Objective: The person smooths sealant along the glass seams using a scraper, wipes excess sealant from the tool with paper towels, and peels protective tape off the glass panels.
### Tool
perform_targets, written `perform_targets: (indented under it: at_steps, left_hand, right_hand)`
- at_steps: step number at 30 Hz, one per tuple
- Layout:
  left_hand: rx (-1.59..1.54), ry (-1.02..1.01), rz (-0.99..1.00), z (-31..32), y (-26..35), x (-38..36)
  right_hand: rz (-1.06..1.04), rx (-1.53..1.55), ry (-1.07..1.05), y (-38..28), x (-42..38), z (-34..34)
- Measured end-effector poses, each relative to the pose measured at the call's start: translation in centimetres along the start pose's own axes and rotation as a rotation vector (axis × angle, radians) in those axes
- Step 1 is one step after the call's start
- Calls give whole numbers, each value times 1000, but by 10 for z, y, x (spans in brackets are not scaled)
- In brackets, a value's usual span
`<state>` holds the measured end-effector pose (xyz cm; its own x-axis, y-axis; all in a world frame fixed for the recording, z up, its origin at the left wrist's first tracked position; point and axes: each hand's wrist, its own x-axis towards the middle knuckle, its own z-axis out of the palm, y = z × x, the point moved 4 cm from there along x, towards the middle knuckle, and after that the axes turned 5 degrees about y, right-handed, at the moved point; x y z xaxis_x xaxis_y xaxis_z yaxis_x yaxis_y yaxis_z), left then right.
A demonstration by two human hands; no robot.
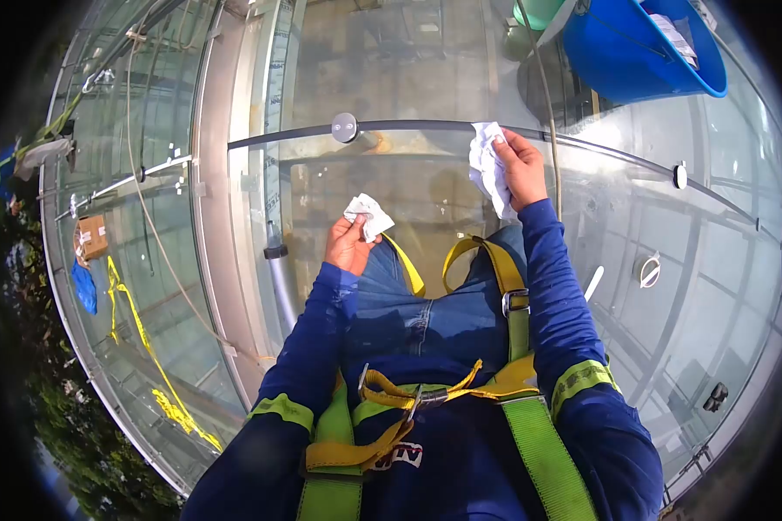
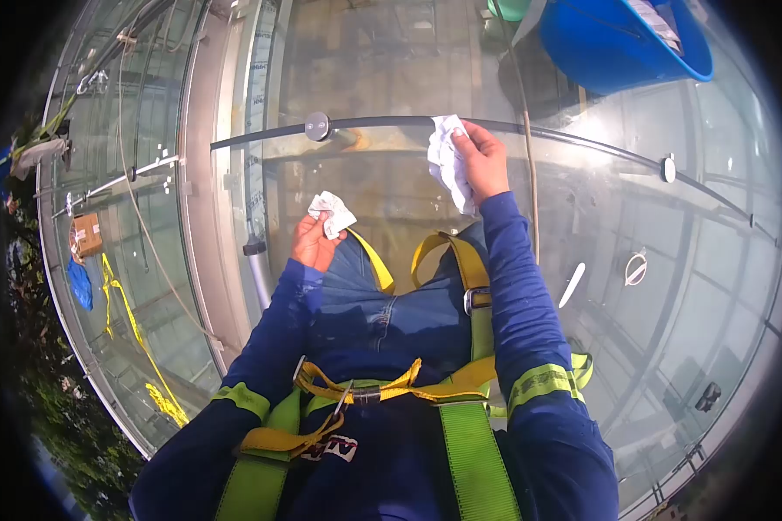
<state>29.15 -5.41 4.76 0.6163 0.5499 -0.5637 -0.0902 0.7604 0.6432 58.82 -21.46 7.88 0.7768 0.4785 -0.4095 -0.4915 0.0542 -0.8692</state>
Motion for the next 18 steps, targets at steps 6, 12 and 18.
perform_targets:
  at_steps: [6,12,18]
  left_hand:
    - [-204,32,-39,-17,11,5]
    - [-317,-21,-68,-27,17,15]
    - [-427,2,-123,-34,18,17]
  right_hand:
    - [-70,-583,144,114,82,179]
    - [-73,-731,234,144,93,227]
    - [-82,-898,257,163,104,242]
